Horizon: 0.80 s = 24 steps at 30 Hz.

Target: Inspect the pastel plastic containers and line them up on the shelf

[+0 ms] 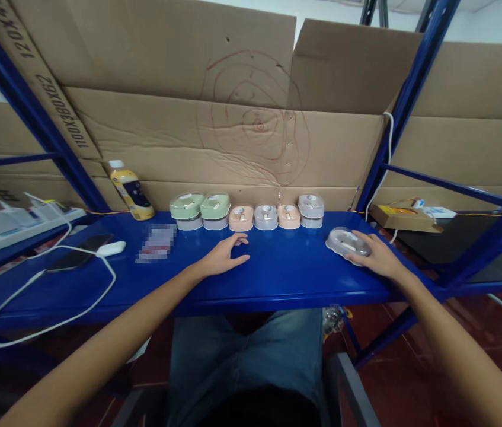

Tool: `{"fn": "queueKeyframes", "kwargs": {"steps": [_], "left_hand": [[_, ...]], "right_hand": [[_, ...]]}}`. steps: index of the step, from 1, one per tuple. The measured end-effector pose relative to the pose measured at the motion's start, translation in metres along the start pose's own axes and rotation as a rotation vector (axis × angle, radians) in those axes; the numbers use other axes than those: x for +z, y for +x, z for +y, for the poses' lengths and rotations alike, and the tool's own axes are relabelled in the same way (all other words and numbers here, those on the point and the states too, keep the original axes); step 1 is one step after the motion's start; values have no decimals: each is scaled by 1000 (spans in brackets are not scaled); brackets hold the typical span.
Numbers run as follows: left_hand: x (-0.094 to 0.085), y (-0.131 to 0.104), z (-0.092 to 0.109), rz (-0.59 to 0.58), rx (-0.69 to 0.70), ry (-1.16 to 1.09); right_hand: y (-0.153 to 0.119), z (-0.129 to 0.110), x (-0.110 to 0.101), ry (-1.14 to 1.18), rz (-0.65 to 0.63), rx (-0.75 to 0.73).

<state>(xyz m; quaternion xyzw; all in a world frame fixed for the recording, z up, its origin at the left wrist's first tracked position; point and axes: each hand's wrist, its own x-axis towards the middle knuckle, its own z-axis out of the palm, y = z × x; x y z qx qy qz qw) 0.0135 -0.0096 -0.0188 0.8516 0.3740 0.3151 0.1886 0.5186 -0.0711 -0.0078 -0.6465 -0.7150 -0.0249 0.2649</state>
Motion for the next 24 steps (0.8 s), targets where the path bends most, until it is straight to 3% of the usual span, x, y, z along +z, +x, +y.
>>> {"fn": "queueKeyframes", "kwargs": {"steps": [3,6,8,11,15,17,20,24], "left_hand": [[1,1,-3,3,12,-9],[2,1,-5,6,19,-10],[1,1,-5,4,22,-2],[1,2,-5,5,28,15],[2,2,-7,1,34,18],[2,2,-7,-5,34,24],[1,2,-6,-16,35,38],[0,2,-3,-26,30,46]], "right_hand": [[20,25,3,-47,71,113],[38,19,4,-28,135,151],[49,-5,4,2,226,118],[67,-66,9,-10,369,58],[106,-158,27,-153,373,-36],[129,-193,40,-236,327,-30],[158,-221,60,-313,247,7],[175,-225,81,-318,189,80]]}}
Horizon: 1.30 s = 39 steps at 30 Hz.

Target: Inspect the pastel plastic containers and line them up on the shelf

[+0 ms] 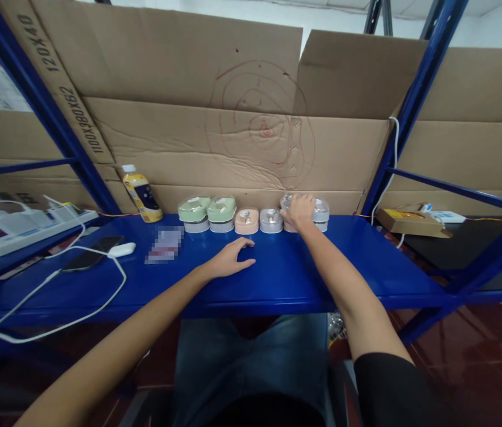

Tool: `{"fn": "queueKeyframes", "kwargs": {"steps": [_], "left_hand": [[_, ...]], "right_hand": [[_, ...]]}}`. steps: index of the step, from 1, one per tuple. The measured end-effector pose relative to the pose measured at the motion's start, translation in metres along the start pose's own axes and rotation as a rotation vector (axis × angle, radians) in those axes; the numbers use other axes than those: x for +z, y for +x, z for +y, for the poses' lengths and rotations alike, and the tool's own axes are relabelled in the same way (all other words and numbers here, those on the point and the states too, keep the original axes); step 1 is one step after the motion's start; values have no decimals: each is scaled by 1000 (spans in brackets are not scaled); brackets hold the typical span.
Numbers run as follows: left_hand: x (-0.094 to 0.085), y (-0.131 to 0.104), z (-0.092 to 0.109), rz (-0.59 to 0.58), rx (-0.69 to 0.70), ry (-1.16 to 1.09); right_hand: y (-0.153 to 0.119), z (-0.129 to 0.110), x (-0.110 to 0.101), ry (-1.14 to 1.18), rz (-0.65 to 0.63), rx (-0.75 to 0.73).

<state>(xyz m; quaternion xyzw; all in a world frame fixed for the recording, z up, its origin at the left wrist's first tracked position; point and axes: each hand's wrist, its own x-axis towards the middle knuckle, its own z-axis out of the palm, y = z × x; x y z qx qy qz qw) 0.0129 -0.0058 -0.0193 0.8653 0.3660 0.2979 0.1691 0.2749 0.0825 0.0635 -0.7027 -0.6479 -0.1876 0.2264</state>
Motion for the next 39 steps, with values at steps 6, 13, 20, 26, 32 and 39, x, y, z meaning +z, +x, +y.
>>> {"fn": "queueKeyframes", "kwargs": {"steps": [6,13,20,26,32,39], "left_hand": [[-1,0,2,11,20,6],[-1,1,2,24,40,10],[-3,3,-1,149,45,40],[-11,4,-3,419,-31,115],[-23,5,-4,588,-27,76],[-18,1,-13,204,1,-153]], "right_hand": [[-2,4,17,22,7,-2],[-16,-31,9,60,122,-218],[-31,-98,27,151,-158,-557],[-57,-92,26,162,-201,-638],[-108,-57,-20,353,-163,-720],[-115,-49,-35,396,-402,-418]]}}
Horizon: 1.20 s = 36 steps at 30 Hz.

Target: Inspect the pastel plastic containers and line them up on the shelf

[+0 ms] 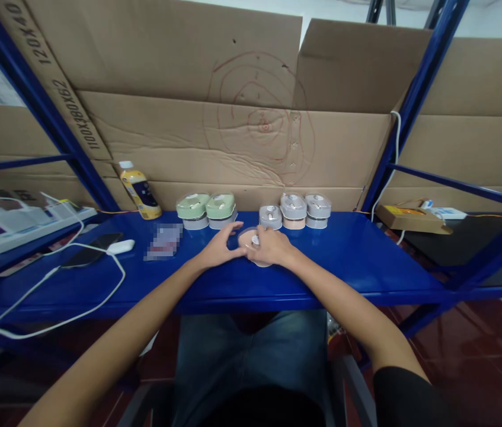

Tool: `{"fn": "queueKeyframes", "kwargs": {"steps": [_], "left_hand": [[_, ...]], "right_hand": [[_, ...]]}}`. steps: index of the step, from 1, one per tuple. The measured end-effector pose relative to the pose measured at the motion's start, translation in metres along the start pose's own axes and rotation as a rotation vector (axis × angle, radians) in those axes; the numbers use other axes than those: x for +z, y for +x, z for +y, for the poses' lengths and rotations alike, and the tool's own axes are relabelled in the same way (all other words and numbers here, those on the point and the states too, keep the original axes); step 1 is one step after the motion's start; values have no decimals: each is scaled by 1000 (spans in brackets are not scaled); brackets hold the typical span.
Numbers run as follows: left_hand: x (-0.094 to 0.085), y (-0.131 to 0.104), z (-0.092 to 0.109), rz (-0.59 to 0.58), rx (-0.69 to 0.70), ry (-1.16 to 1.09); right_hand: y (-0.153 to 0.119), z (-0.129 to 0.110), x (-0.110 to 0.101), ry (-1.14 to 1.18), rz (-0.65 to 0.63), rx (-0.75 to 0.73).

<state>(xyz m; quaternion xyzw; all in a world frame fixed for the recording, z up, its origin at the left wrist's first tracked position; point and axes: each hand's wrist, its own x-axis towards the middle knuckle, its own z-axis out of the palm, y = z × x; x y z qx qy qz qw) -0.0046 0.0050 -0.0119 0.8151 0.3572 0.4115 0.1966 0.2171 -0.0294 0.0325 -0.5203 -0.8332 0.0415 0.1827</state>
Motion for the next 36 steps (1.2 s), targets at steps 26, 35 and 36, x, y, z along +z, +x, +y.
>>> {"fn": "queueKeyframes", "kwargs": {"steps": [26,35,36], "left_hand": [[-17,0,10,160,-39,146],[3,-7,20,-158,-58,78],[5,-7,20,-152,-86,52]], "right_hand": [[9,101,-13,731,279,128],[2,80,-17,546,73,-338],[2,76,-15,514,56,-378]]}}
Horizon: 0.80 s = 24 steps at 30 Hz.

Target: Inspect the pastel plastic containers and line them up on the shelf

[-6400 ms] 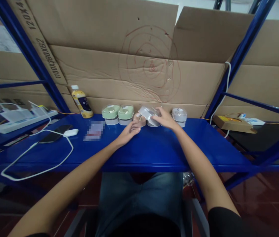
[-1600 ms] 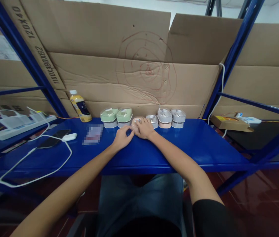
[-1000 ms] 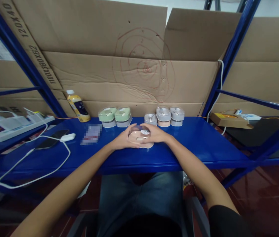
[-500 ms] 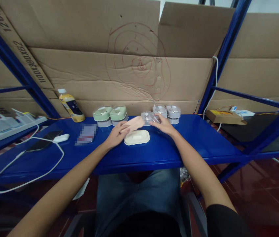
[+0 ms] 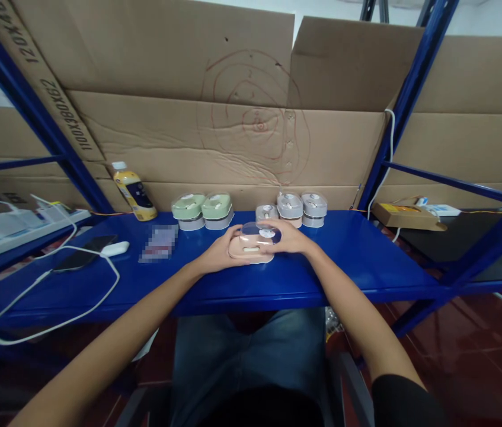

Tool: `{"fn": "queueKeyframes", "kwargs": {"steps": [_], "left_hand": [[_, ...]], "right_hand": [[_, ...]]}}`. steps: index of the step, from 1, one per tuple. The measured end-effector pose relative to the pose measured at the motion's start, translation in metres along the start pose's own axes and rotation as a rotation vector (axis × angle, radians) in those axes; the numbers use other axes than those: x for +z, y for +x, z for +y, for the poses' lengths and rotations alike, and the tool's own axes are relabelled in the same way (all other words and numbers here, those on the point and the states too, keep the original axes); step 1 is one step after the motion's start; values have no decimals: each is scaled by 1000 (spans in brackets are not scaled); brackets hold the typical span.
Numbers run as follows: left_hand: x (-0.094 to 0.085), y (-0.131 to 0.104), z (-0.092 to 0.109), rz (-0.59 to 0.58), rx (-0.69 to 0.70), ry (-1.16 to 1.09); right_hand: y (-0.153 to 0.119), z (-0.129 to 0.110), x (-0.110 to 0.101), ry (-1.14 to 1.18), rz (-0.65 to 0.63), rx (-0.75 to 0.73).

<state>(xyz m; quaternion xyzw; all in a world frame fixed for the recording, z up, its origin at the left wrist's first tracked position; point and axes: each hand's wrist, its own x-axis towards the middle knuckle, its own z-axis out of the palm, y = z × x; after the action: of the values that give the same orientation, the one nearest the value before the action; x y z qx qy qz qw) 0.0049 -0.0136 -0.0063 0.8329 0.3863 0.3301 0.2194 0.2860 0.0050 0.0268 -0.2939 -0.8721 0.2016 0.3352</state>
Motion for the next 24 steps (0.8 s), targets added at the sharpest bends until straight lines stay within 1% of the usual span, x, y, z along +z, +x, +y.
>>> {"fn": "queueKeyframes", "kwargs": {"steps": [3,5,8,18,22,24], "left_hand": [[5,2,-1,-4,-47,-74],[7,4,-3,-14,-47,-77],[8,6,-6,-7,-32,-67],[0,5,-6,-43,-25,-108],[-7,5,-14,-45,2,-121],[-9,4,-19,-31,17,-133]], "right_hand": [[5,-7,14,-61,-78,-64],[8,-10,22,-85,-111,-66],[9,-13,28,-91,-117,-43],[5,-6,32,-158,-123,24],[2,-8,28,-185,-151,6],[-1,-10,27,-217,-119,30]]}}
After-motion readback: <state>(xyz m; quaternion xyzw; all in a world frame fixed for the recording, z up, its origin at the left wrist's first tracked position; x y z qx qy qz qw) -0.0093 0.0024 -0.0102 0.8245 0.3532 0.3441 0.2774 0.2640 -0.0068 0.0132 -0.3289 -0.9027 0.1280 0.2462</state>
